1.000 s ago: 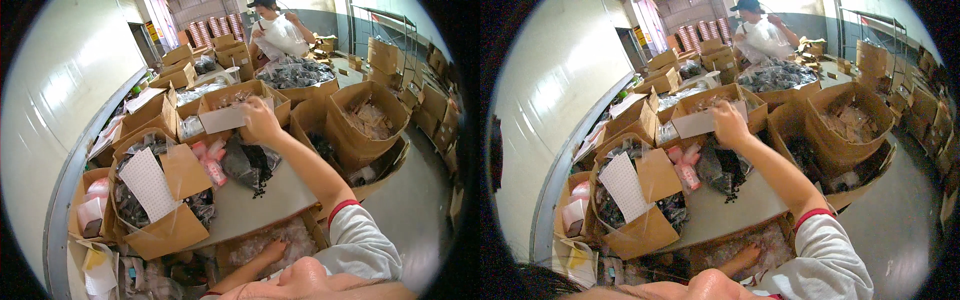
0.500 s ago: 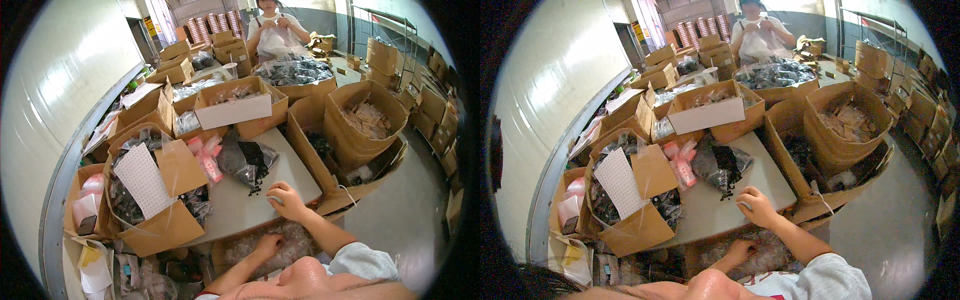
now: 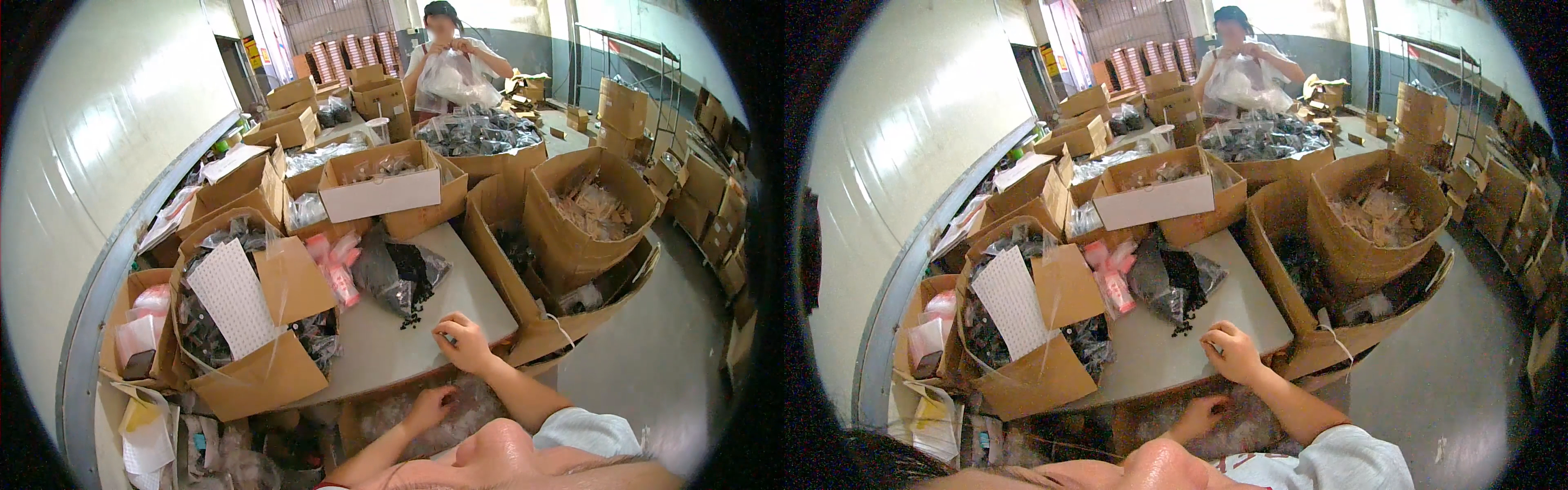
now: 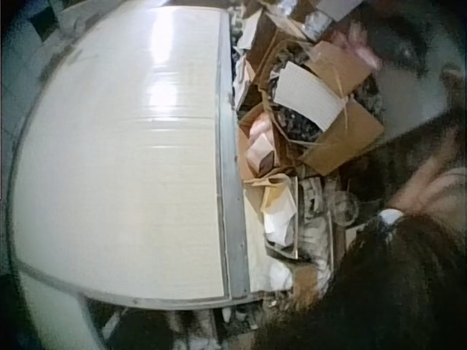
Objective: Sorting small black parts on a table and packaging them into plastic bags within a warehouse environment.
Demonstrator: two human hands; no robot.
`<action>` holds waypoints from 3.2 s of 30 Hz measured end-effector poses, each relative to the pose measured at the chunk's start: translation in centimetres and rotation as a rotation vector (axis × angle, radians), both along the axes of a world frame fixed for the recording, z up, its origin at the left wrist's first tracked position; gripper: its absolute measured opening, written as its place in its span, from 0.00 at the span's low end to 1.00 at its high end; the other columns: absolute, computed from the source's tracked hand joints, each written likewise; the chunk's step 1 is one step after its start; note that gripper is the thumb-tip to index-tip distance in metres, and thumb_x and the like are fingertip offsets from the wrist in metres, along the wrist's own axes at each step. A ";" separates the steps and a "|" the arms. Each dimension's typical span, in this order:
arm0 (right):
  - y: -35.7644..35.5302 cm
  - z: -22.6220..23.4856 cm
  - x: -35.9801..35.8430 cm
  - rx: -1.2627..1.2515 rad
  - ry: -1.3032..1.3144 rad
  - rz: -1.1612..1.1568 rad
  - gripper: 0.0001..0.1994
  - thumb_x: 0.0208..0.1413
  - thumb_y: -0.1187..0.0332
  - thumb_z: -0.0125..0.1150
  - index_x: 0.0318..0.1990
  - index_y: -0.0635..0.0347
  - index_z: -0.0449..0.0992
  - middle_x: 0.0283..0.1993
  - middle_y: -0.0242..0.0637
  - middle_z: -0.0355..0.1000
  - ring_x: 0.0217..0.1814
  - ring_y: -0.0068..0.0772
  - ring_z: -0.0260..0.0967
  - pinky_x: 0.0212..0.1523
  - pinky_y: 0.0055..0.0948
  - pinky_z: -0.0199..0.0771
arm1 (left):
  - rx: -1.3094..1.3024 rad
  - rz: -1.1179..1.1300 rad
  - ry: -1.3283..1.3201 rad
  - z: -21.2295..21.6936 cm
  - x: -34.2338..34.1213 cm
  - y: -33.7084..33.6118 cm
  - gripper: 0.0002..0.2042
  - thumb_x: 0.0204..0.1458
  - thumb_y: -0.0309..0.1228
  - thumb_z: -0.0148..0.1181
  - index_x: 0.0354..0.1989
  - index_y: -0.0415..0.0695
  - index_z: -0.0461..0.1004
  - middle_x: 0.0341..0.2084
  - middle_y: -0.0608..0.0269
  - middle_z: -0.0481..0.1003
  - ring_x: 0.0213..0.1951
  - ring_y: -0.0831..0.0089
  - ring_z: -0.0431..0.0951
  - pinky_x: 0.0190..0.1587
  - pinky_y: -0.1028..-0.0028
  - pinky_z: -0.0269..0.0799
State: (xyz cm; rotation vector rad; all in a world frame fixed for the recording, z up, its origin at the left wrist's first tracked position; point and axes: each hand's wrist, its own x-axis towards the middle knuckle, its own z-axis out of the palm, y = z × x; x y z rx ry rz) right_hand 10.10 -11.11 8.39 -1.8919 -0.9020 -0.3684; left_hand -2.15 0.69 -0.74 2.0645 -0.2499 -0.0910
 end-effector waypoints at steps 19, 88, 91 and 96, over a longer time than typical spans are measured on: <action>-0.3 -1.0 -1.6 -0.065 -0.017 -0.017 0.05 0.48 0.72 0.62 0.33 0.59 0.76 0.36 0.44 0.72 0.34 0.49 0.72 0.34 0.37 0.73 | -0.217 0.040 0.056 1.7 -0.1 -0.2 0.06 0.51 0.23 0.55 0.36 0.41 0.77 0.32 0.51 0.78 0.34 0.65 0.78 0.38 0.68 0.73; 1.2 1.0 0.1 -0.403 -0.079 0.141 0.07 0.46 0.74 0.60 0.35 0.59 0.76 0.41 0.42 0.71 0.45 0.47 0.69 0.46 0.38 0.71 | -0.501 0.168 0.311 1.2 1.9 0.1 0.12 0.46 0.35 0.67 0.32 0.41 0.72 0.28 0.69 0.72 0.32 0.79 0.68 0.36 0.75 0.66; 0.0 2.2 -2.0 -0.450 0.012 0.264 0.08 0.42 0.75 0.60 0.34 0.61 0.76 0.40 0.42 0.71 0.45 0.48 0.69 0.46 0.38 0.71 | -0.518 0.218 0.283 2.2 1.9 0.0 0.10 0.45 0.31 0.67 0.31 0.42 0.73 0.28 0.69 0.73 0.32 0.80 0.69 0.36 0.77 0.67; -1.3 3.5 -3.3 -0.479 0.182 0.434 0.09 0.43 0.76 0.60 0.35 0.62 0.76 0.38 0.43 0.71 0.44 0.48 0.69 0.46 0.39 0.71 | -0.796 0.240 0.341 1.4 1.7 0.0 0.10 0.44 0.29 0.67 0.34 0.42 0.75 0.31 0.69 0.75 0.35 0.80 0.72 0.40 0.76 0.69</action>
